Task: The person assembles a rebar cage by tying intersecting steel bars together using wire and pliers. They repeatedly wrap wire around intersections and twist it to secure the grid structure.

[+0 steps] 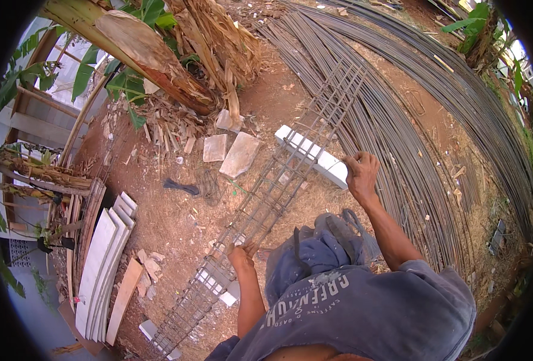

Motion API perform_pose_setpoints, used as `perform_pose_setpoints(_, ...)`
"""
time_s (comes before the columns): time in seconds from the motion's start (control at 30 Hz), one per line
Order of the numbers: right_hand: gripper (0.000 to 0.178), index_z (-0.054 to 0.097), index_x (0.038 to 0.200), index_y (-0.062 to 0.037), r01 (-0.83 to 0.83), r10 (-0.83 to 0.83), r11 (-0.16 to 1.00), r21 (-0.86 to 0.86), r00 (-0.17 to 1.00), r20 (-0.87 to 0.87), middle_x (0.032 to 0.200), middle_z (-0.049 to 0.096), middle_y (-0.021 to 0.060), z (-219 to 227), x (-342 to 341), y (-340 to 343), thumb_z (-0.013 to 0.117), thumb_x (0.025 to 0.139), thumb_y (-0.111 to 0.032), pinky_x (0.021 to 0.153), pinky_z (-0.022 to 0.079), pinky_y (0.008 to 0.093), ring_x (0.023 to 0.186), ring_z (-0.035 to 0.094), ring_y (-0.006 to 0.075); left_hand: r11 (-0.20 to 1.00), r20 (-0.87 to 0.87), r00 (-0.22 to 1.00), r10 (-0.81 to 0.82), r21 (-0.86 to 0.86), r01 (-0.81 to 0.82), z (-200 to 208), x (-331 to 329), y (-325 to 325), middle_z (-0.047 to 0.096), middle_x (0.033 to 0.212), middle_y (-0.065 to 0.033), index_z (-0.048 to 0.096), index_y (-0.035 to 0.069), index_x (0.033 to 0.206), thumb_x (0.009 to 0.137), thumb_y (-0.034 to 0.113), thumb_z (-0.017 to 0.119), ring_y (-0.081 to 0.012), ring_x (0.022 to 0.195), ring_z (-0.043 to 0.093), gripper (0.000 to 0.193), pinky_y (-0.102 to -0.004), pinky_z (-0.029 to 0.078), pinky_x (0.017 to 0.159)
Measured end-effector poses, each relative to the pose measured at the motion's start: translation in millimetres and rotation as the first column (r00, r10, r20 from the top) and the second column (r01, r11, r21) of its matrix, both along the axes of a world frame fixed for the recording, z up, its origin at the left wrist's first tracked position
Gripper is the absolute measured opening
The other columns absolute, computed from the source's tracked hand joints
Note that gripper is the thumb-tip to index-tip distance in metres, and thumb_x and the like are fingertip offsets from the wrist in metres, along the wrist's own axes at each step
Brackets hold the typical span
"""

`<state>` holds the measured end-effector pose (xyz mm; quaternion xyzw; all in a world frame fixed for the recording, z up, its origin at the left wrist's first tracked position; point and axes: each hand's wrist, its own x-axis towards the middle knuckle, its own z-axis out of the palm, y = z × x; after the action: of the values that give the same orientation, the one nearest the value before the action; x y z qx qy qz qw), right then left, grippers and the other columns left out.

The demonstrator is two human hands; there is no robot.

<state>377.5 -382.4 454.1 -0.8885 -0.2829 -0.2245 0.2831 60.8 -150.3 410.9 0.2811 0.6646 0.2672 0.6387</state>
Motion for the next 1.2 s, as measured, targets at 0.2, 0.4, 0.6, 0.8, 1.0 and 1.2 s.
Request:
perform_pose_setpoints(0.2, 0.012, 0.072, 0.089, -0.0157, -0.086, 0.089, 0.988, -0.131, 0.996, 0.021, 0.075, 0.057, 0.0081, 25.8, 48.9, 49.7, 0.061, 0.083, -0.018, 0.074, 0.032, 0.0388, 0.076, 0.049, 0.0235, 0.895, 0.252, 0.968, -0.016, -0.427, 0.126, -85.8, -31.0, -44.6, 0.061, 0.105, -0.0283, 0.021, -0.003, 0.142, 0.094, 0.006, 0.038, -0.0357, 0.088, 0.066, 0.051, -0.0451, 0.059, 0.072)
perform_pose_setpoints(0.4, 0.018, 0.068, 0.094, -0.0059, -0.051, 0.284, 0.911, 0.408, 0.797, -0.533, 0.084, 0.069, 0.0152, 54.9, 58.6, 123.0, 0.058, 0.087, -0.019, 0.069, 0.051, 0.0422, 0.071, 0.066, 0.0269, 0.949, 0.215, 0.972, -0.091, -0.278, 0.15, -48.2, 9.9, -59.2, 0.064, 0.101, -0.0261, 0.026, 0.0, 0.143, 0.095, 0.005, 0.04, -0.032, 0.081, 0.067, 0.051, -0.04, 0.058, 0.068)
perform_pose_setpoints(0.6, 0.03, 0.057, 0.12, 0.0012, -0.084, 0.629, 0.593, 0.801, 0.669, -0.395, 0.064, 0.059, 0.0022, 97.3, 2.5, 170.0, 0.058, 0.094, -0.014, 0.051, 0.041, 0.0236, 0.062, 0.055, 0.0065, 0.655, -0.329, 0.588, -0.739, -0.15, 0.74, 0.4, 20.2, -58.6, 0.066, 0.098, -0.0231, 0.041, 0.003, 0.14, 0.095, 0.022, 0.052, -0.0264, 0.07, 0.067, 0.05, -0.0339, 0.054, 0.064)
perform_pose_setpoints(0.8, 0.019, 0.068, 0.102, 0.0015, -0.628, 0.792, 0.597, 0.498, 0.558, -0.247, 0.061, 0.058, 0.0043, 94.3, -81.4, 150.4, 0.061, 0.09, -0.012, 0.045, 0.035, 0.0257, 0.05, 0.043, 0.0051, 0.942, 0.465, 0.851, -0.242, 0.324, 0.091, 108.0, 71.0, 4.9, 0.064, 0.108, -0.0206, 0.04, 0.002, 0.139, 0.095, 0.042, 0.056, -0.0282, 0.093, 0.065, 0.061, -0.0391, 0.054, 0.081)
perform_pose_setpoints(1.0, 0.019, 0.065, 0.105, 0.0022, -0.498, 0.744, 0.667, 0.554, 0.413, -0.525, 0.061, 0.052, 0.0004, 69.8, -136.0, 115.7, 0.06, 0.091, -0.011, 0.048, 0.034, 0.0239, 0.054, 0.042, 0.0044, 0.94, 0.449, 0.894, -0.011, 0.309, -0.144, 131.2, 76.6, 14.3, 0.061, 0.102, -0.0223, 0.046, 0.001, 0.119, 0.092, 0.002, 0.056, -0.0247, 0.071, 0.067, 0.029, -0.0308, 0.057, 0.058)
perform_pose_setpoints(1.2, 0.021, 0.066, 0.105, -0.001, -0.454, 0.696, 0.717, 0.529, 0.427, -0.577, 0.066, 0.064, 0.0101, 68.5, -133.0, 115.4, 0.06, 0.089, -0.013, 0.051, 0.044, 0.0276, 0.055, 0.055, 0.0098, 0.867, 0.626, 0.681, 0.379, 0.016, -0.498, 115.0, 73.4, -14.9, 0.062, 0.108, -0.0219, 0.045, 0.001, 0.123, 0.091, 0.004, 0.059, -0.0239, 0.076, 0.067, 0.036, -0.0298, 0.057, 0.059)
